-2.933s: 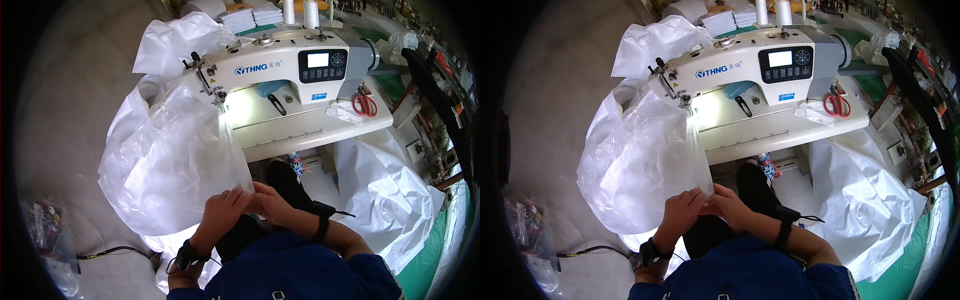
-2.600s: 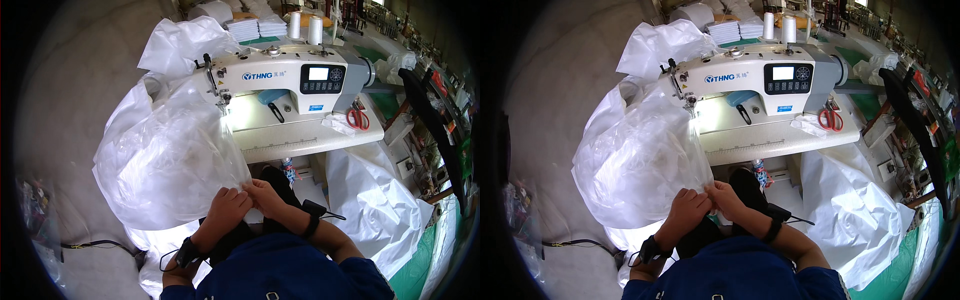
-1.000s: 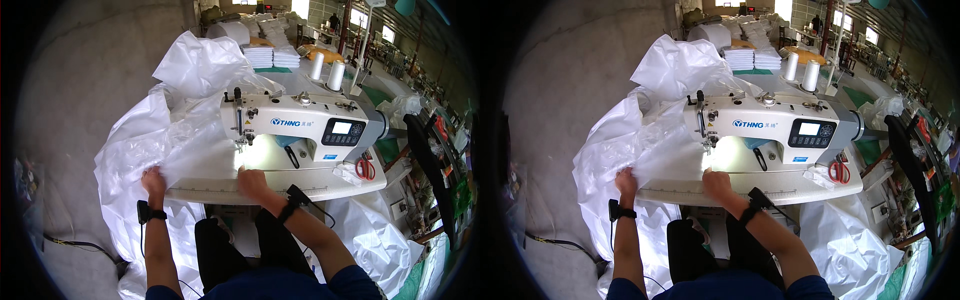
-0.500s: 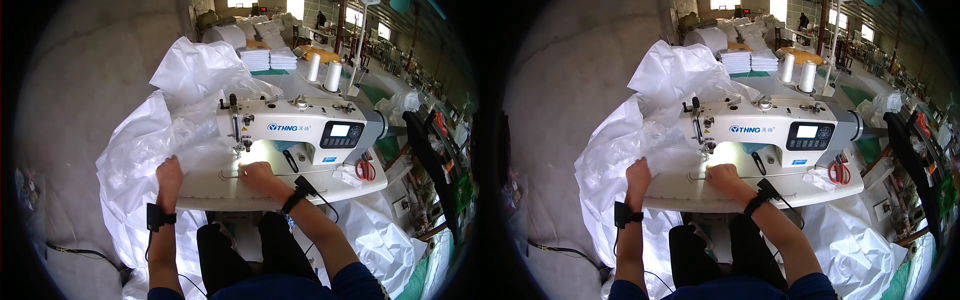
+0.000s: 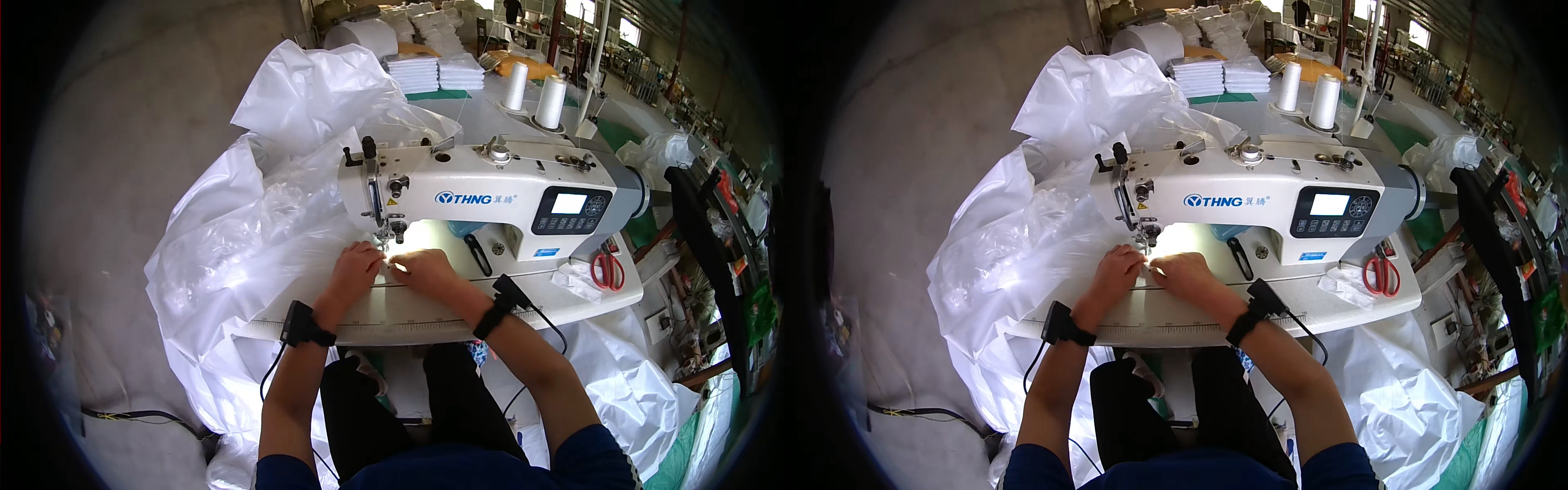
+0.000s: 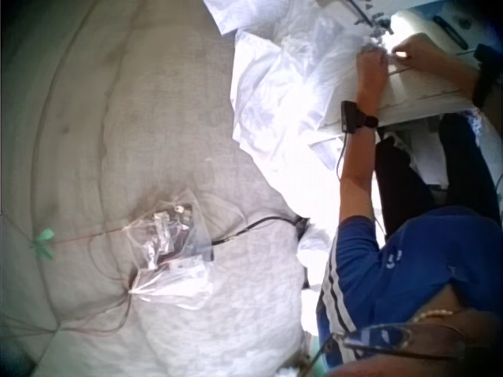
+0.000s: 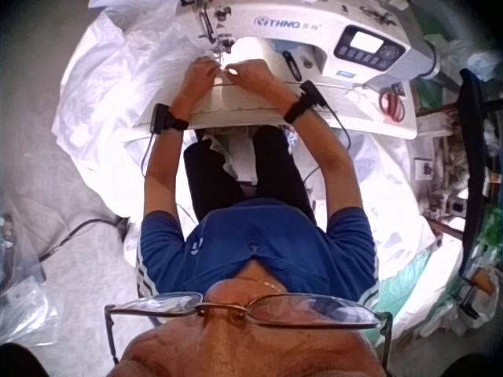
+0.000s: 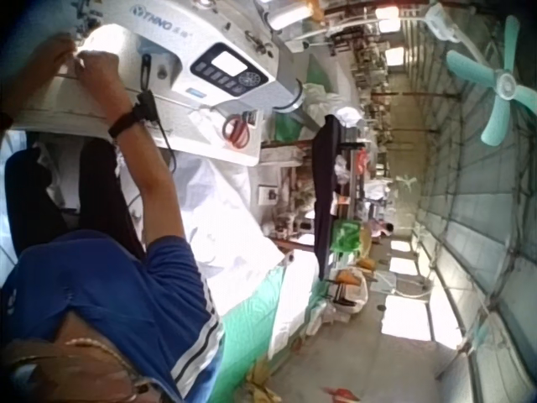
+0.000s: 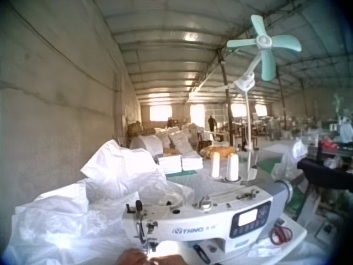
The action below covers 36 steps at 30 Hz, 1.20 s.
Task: The person sews the edges of a white plastic sheet using a sewing machine, guiding the material under the needle by hand. They repeatedly fold, align, and reposition the large sheet, smoothing it out before resuming the stitching process.
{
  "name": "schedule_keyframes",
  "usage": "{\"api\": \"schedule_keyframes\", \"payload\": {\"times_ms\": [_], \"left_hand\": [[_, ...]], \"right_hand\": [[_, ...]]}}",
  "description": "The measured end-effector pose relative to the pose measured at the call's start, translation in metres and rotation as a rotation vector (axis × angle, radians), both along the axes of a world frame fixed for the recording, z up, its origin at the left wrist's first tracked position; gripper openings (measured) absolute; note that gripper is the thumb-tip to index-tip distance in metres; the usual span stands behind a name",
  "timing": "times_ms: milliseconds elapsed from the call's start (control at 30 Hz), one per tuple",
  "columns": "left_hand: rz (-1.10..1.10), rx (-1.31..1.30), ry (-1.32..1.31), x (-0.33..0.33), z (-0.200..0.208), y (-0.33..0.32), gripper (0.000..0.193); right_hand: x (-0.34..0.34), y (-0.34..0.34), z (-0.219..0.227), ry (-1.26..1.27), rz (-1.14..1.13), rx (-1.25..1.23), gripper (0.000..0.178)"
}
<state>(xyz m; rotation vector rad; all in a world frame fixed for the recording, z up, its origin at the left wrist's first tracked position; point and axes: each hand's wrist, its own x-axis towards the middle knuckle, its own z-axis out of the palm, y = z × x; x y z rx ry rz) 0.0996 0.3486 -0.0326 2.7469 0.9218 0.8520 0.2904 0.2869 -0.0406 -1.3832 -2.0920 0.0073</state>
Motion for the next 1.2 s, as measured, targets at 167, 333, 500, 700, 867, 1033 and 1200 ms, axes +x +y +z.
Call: {"api": "schedule_keyframes", "payload": {"times_ms": [167, 333, 500, 700, 867, 1033, 1200], "left_hand": [[-0.062, -0.213, -0.087, -0.002, 0.003, 0.008, 0.018], [0.012, -0.258, -0.085, -0.003, 0.0, 0.014, 0.021], [0.197, -0.56, -0.025, 0.004, 0.0, 0.028, 0.024], [0.385, -0.276, 0.22, 0.013, -0.004, 0.028, 0.023], [0.347, -0.264, 0.057, 0.008, -0.008, 0.018, 0.024], [0.35, -0.31, 0.098, 0.008, -0.002, 0.023, 0.023], [0.376, -0.357, 0.139, 0.009, 0.002, 0.03, 0.022]], "right_hand": [[-0.012, 0.018, -0.006, 0.049, -0.128, -0.119, 0.019], [-0.007, 0.027, 0.009, 0.055, -0.126, -0.24, 0.027], [-0.006, 0.04, 0.03, 0.126, -0.182, -0.549, 0.024], [-0.011, 0.053, 0.019, 0.121, -0.271, -0.709, 0.03], [-0.016, 0.029, -0.002, 0.131, -0.348, -0.376, 0.025], [-0.028, 0.001, -0.007, 0.005, -0.237, -0.113, 0.021], [-0.031, -0.005, -0.006, -0.109, -0.217, -0.015, 0.018]]}}
